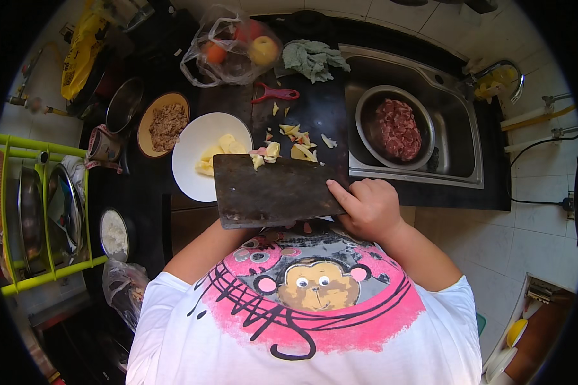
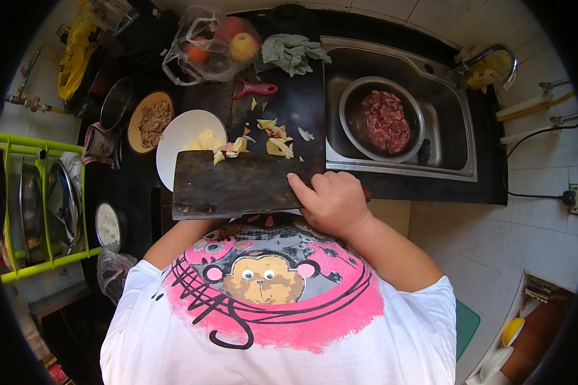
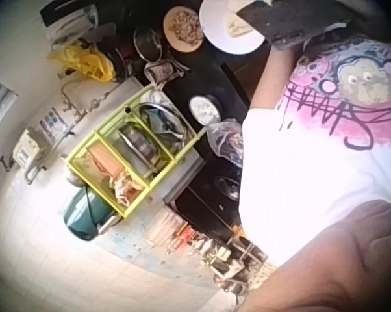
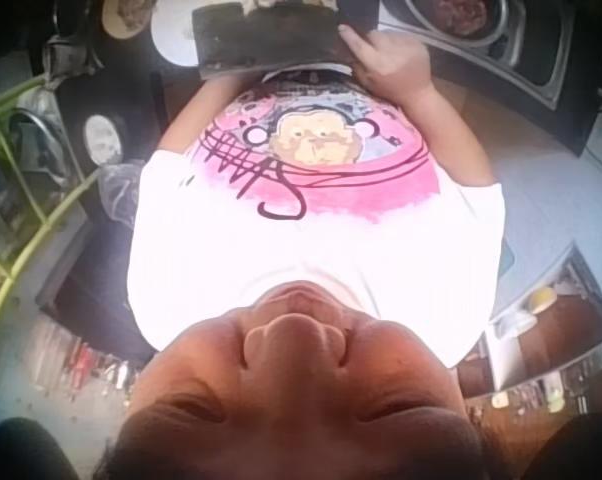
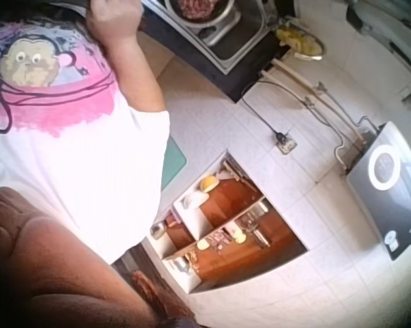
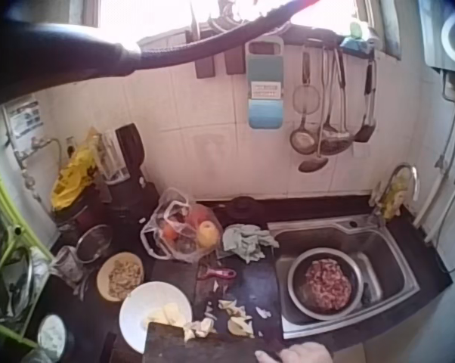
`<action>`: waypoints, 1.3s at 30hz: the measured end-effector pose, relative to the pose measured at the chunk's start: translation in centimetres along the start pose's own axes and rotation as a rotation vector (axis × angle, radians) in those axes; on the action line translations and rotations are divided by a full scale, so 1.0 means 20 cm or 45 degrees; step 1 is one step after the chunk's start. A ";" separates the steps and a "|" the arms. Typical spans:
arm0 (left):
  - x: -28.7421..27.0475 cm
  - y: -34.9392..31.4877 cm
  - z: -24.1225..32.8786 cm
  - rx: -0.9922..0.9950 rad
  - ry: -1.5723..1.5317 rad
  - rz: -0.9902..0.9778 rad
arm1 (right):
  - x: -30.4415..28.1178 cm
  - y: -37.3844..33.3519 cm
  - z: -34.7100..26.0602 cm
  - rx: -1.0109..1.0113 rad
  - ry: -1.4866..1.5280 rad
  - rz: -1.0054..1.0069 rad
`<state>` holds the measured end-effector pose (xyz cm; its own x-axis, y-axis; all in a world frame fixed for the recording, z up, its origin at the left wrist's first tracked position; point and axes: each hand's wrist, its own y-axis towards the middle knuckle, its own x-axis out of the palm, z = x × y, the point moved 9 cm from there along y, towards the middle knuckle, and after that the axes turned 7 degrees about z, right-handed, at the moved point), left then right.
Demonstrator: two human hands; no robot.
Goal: The person cuts a peeled apple into slices and wedges on a wooden cutting board using a cleaver, then transfers the pieces into a white bowl. After rinsing the apple pieces under running water, the person gathers apple peels from the board and places them into a plastic bag.
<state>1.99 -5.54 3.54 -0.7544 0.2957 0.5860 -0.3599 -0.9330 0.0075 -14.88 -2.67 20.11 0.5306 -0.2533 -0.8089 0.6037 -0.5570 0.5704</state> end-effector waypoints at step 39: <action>0.23 0.12 0.07 -0.875 -0.409 0.519 | 0.27 -0.15 0.38 1.902 1.779 -0.318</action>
<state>-1.50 -6.68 7.34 -0.7422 -0.2044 0.6382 -0.4256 -0.5918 -0.6845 -18.31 -8.40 12.99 0.9651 0.1558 0.2104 0.2556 -0.7349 -0.6282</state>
